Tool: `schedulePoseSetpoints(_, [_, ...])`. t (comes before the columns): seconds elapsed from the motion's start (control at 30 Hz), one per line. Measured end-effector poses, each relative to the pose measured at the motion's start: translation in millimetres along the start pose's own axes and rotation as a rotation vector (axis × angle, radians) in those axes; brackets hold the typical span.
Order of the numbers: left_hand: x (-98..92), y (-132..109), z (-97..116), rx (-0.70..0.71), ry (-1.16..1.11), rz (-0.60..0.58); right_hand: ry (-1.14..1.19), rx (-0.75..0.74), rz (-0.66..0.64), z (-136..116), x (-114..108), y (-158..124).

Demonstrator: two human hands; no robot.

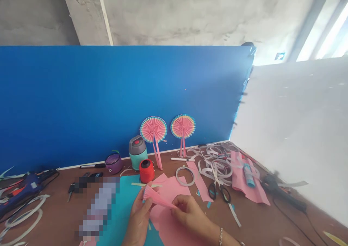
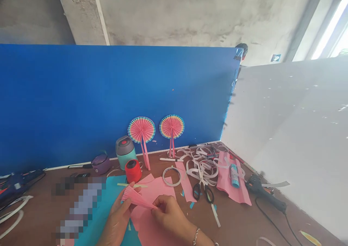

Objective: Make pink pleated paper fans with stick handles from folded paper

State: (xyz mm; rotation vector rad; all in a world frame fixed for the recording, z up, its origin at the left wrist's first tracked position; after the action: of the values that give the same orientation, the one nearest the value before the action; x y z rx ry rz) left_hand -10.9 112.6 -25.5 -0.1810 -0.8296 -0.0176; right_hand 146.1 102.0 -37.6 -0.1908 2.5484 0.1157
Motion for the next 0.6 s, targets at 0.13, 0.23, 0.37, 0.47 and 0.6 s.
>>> schedulePoseSetpoints(0.13, [-10.6,5.7,-0.6,0.051,-0.002,0.087,-0.063,-0.038,0.007,-3.1,-1.8,-3.7])
schedulePoseSetpoints(0.23, [-20.0,9.9,-2.6,0.099,-0.008,0.156,-0.138,-0.08,0.02,-12.9,-3.9,-9.6])
schedulePoseSetpoints(0.37, [-25.1,13.4,-9.2,0.084,0.011,0.163,-0.226,-0.062,0.012,-19.9,-2.9,-11.6])
schedulePoseSetpoints(0.47, [-23.8,16.1,-15.0,0.05,-0.002,0.1,-0.186,-0.003,0.022,-14.4,-2.8,-7.8])
schedulePoseSetpoints(0.6, [-20.8,22.5,-21.9,0.011,-0.044,-0.052,-0.038,-0.014,-0.015,-8.1,2.0,-2.9])
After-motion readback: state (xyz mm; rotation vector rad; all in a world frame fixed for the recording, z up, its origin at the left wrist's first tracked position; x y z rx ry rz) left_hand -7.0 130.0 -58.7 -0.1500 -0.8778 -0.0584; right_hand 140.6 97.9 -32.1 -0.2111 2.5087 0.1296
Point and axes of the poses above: each hand's wrist, its own y-axis towards the middle knuckle, its own x-axis out of the palm, z = x × y, the point moved 8 cm from there along y, towards the middle knuckle, and after that the axes turned 15 degrees about -y, right-handed, at the moved point
